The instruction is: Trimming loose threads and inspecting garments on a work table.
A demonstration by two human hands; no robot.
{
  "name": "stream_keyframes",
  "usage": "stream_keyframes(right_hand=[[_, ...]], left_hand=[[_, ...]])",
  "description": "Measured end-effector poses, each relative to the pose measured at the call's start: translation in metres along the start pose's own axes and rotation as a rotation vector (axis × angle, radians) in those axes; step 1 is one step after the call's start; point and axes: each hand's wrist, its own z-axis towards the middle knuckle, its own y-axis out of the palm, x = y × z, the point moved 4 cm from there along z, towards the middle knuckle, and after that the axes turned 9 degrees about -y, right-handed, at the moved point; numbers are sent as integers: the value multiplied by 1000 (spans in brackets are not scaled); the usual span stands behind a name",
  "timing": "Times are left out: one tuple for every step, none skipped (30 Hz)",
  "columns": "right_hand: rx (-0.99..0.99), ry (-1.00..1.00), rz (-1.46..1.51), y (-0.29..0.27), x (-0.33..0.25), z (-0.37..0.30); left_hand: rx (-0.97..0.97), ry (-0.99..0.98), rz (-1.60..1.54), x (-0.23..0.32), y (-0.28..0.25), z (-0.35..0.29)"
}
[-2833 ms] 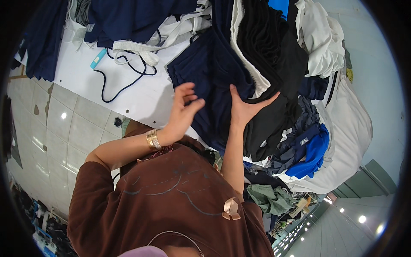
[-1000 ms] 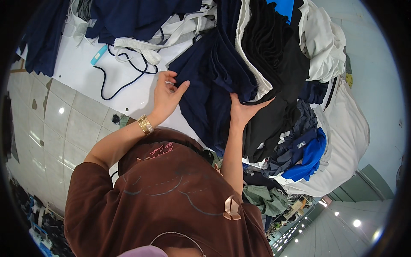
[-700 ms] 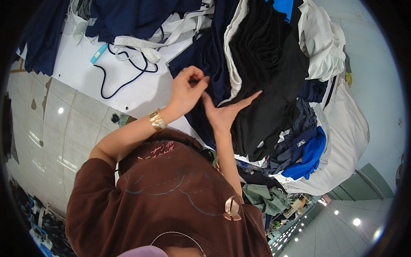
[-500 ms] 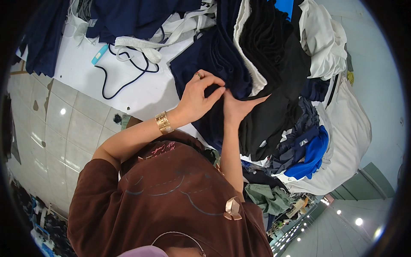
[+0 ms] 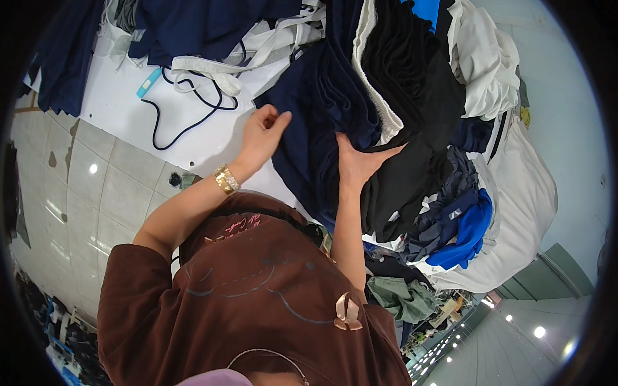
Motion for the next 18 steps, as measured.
stream_keyframes(right_hand=[[-21, -57, -17, -1, -6, -1], [-41, -113, -34, -2, -14, -2], [-151, -89, 47, -2, -23, -5], [-152, -92, 49, -9, -22, -8], [-229, -149, 53, -14, -24, -11], [-305, -205, 56, -17, -25, -13], [-274, -274, -27, -17, -26, -15], [-275, -276, -24, -11, -26, -15], [-178, -182, 40, -5, -23, -14], [-77, -90, 104, 1, -19, -11], [-24, -105, 66, 2, -11, -6], [-28, -107, 73, 2, -4, 0], [-48, -128, -19, -2, 3, 6], [-69, -149, -111, -4, 8, 10], [-30, -164, -145, -8, 13, 13], [12, -178, -180, -11, 16, 17], [22, -140, -87, -10, 27, 20], [28, -104, 5, -10, 37, 22]], left_hand=[[42, 131, 108, 8, 6, -5], [176, 471, 84, 20, 17, -13], [65, 319, -65, 26, 31, -18], [-43, 164, -214, 33, 41, -22], [-34, 217, -105, 38, 43, -23], [-27, 269, 3, 42, 47, -24], [-22, 284, -6, 44, 52, -31], [-22, 331, 90, 47, 56, -33], [-33, 333, 135, 50, 58, -36], [-43, 340, 179, 53, 59, -37], [-40, 339, 179, 51, 57, -36], [-28, 447, 283, 49, 54, -37], [-23, 554, 386, 49, 51, -40], [-21, 551, 387, 45, 43, -39], [-43, 531, 355, 44, 32, -38], [-66, 513, 324, 42, 21, -35], [62, 513, 342, 41, 6, -28], [238, 550, 399, 36, -9, -21]])
